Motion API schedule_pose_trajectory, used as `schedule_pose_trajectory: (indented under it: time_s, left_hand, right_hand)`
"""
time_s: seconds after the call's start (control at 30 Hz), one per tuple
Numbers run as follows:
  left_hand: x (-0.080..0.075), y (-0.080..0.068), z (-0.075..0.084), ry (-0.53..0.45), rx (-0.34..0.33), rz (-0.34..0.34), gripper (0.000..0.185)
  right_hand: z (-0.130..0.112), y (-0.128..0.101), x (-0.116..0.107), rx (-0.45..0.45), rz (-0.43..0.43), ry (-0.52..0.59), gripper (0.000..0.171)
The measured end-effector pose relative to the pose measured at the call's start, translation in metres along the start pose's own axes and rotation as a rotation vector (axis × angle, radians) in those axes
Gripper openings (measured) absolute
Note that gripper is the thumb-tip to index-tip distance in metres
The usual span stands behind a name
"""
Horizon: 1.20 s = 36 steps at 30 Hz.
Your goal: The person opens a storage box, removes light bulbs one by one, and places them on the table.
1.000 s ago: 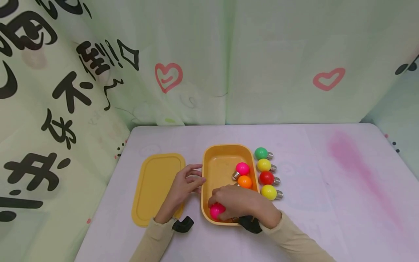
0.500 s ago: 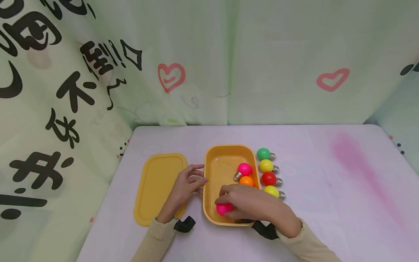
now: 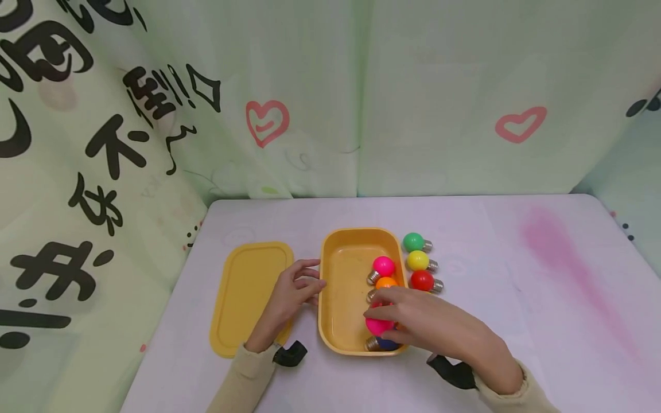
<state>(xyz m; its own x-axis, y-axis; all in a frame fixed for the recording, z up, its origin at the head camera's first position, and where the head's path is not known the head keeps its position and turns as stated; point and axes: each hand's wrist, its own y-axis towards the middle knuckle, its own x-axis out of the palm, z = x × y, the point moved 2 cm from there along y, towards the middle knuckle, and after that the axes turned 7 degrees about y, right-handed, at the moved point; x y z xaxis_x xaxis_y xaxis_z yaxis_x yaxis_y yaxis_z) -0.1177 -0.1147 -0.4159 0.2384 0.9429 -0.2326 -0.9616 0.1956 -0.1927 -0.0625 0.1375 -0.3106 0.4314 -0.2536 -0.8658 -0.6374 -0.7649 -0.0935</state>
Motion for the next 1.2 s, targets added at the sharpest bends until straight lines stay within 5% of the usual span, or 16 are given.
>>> schedule_pose_trajectory:
  time_s: [0.37,0.93,1.2]
  left_hand:
    - [0.0,0.0,0.0,-0.035,-0.003,-0.001,0.051]
    - [0.0,0.001,0.0,-0.035,-0.006,-0.012,0.052]
    - [0.001,0.001,0.0,-0.023,-0.003,-0.009,0.052]
  right_hand:
    - [0.013,-0.021,-0.003,0.119,0.018,0.023,0.04]
    - [0.033,-0.043,0.0,0.137,0.1,0.031,0.038]
    - [0.042,-0.053,0.003,0.219,0.095,0.028,0.04]
